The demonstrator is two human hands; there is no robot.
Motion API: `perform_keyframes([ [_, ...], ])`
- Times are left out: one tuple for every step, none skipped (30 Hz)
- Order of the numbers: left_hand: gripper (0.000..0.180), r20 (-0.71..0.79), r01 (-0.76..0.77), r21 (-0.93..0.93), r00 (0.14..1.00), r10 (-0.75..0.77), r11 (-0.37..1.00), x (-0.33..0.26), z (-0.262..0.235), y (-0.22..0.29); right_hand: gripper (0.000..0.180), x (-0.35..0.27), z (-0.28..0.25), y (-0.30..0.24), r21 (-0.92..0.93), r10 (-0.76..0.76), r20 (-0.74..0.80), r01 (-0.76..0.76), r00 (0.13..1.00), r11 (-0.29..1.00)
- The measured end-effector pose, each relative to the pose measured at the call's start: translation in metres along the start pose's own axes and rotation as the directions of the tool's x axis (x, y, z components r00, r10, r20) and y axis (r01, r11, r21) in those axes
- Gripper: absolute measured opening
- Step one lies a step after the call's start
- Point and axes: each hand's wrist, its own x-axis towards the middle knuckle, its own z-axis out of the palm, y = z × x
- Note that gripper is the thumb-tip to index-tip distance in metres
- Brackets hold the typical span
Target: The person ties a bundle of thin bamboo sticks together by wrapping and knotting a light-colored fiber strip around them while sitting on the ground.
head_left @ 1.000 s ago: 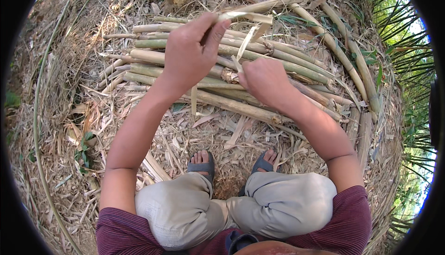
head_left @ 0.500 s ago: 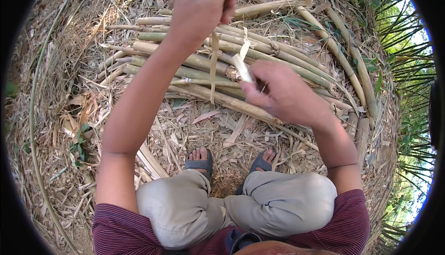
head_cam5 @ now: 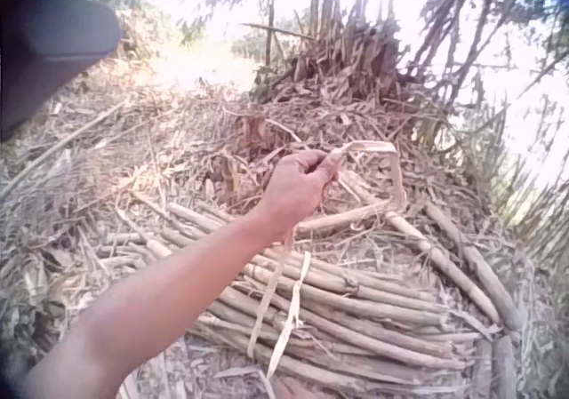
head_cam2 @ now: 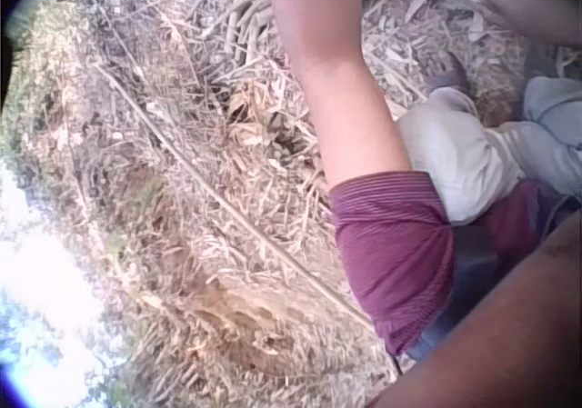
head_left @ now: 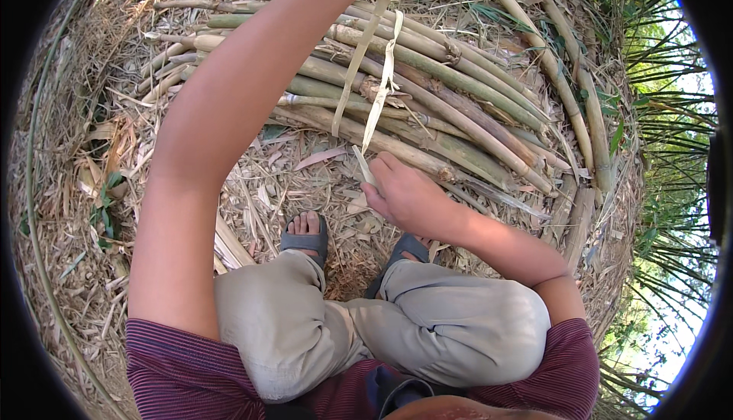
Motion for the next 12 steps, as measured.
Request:
perform_keyframes([
  [0.026, 0.058, 0.034, -0.052, 0.998, -0.031, 0.998, 0.002, 0.007, -0.004, 0.024, -0.001, 0.003, 0.000, 0.026, 0.049, 0.008, -0.049, 0.999, 0.998],
  [0.030, 0.124, 0.115, -0.102, 0.987, -0.102, 0.988, 0.002, 0.013, -0.006, 0.024, -0.001, 0.006, -0.001, 0.051, 0.100, 0.009, -0.100, 0.995, 0.994],
  [0.030, 0.145, 0.122, -0.050, 0.983, -0.113, 0.991, 0.001, 0.019, -0.008, 0.024, -0.001, 0.008, -0.002, 0.077, 0.149, 0.010, -0.149, 0.989, 0.986],
  [0.031, 0.166, 0.127, 0.005, 0.978, -0.126, 0.992, -0.003, 0.023, -0.011, 0.025, 0.000, 0.008, -0.001, 0.090, 0.130, 0.001, -0.130, 0.991, 0.987],
  [0.031, 0.183, 0.131, 0.067, 0.973, -0.141, 0.989, -0.007, 0.025, -0.012, 0.026, 0.003, 0.008, -0.002, 0.108, 0.105, -0.008, -0.103, 0.994, 0.989],
  [0.032, 0.208, 0.043, 0.167, 0.975, -0.078, 0.985, 0.002, 0.022, -0.036, 0.028, 0.005, 0.008, -0.002, 0.126, 0.078, -0.018, -0.075, 0.997, 0.989],
  [0.032, 0.170, 0.046, 0.169, 0.983, -0.075, 0.984, 0.001, 0.028, -0.042, 0.029, 0.005, 0.006, -0.001, 0.118, 0.065, -0.048, -0.059, 0.997, 0.991],
  [0.032, 0.131, 0.049, 0.173, 0.989, -0.073, 0.984, 0.001, 0.033, -0.049, 0.031, 0.004, 0.005, 0.000, 0.110, 0.050, -0.079, -0.041, 0.996, 0.993],
  [0.032, 0.092, 0.053, 0.178, 0.993, -0.070, 0.983, 0.003, 0.037, -0.054, 0.033, 0.003, 0.003, 0.000, 0.102, 0.035, -0.109, -0.024, 0.993, 0.995],
  [0.032, 0.080, -0.077, 0.374, 0.995, 0.050, 0.924, 0.006, 0.042, -0.056, 0.036, 0.002, -0.001, 0.001, 0.053, 0.014, -0.120, -0.008, 0.993, 0.999],
  [0.033, 0.085, -0.190, 0.564, 0.981, 0.173, 0.804, 0.009, 0.039, -0.055, 0.038, 0.003, -0.005, -0.001, 0.006, -0.019, -0.126, 0.020, 0.992, 1.000],
  [0.036, 0.116, -0.279, 0.723, 0.951, 0.288, 0.632, 0.013, 0.035, -0.053, 0.041, 0.004, -0.010, -0.003, -0.041, -0.052, -0.130, 0.047, 0.990, 0.998],
])
